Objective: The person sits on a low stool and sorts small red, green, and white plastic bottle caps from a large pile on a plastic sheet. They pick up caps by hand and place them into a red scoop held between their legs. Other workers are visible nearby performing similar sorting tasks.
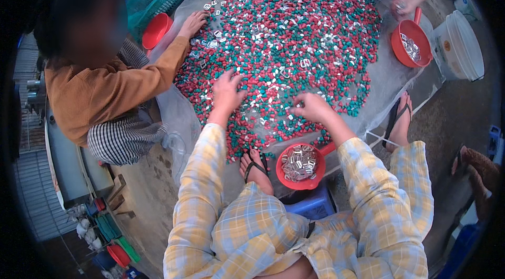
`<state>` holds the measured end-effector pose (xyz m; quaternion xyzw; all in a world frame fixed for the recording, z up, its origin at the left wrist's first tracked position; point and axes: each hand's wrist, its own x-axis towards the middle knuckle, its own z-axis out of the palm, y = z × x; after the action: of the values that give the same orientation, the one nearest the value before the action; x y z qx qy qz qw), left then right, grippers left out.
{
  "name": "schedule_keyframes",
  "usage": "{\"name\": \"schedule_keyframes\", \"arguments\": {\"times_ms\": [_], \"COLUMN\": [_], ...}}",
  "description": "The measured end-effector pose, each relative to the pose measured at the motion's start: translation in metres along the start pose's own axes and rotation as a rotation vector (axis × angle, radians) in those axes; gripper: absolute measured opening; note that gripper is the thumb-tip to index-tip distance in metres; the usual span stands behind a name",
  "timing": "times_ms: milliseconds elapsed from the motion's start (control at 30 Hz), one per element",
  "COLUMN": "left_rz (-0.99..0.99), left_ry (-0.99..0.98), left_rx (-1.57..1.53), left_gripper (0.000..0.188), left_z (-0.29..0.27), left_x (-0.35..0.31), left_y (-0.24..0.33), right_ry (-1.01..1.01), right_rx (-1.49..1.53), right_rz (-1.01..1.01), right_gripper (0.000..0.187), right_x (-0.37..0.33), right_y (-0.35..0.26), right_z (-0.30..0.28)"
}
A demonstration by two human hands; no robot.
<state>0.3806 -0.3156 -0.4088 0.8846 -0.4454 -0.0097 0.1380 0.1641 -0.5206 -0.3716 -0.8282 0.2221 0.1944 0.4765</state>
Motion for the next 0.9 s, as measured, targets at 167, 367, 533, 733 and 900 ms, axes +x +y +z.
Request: {"name": "schedule_keyframes", "arguments": {"times_ms": [167, 367, 533, 733, 900], "left_rz": [0.174, 0.163, -0.008, -0.265, -0.226], "left_ry": [-0.400, -0.348, -0.147, -0.131, -0.027], "left_rx": [0.029, 0.065, 0.205, 0.196, 0.003], "left_gripper": [0.067, 0.032, 0.026, 0.035, 0.027], "left_z": [0.013, 0.017, 0.009, 0.007, -0.003], "left_x": [-0.029, -0.085, -0.091, -0.065, -0.068], "left_y": [0.079, 0.061, 0.014, 0.022, 0.034], "right_ry": [0.477, 0.563, 0.313, -0.100, 0.271], "right_rx": [-0.194, -0.271, -0.442, -0.355, 0.093], "right_rz": [0.111, 0.078, -0.034, -0.266, -0.341], "right_gripper": [0.067, 0.074, 0.074, 0.053, 0.043], "right_x": [0.037, 0.079, 0.079, 0.030, 0.029], "right_y": [0.020, 0.017, 0.019, -0.007, 0.007], "right_z": [-0.016, -0.046, -0.004, 0.088, 0.094]}}
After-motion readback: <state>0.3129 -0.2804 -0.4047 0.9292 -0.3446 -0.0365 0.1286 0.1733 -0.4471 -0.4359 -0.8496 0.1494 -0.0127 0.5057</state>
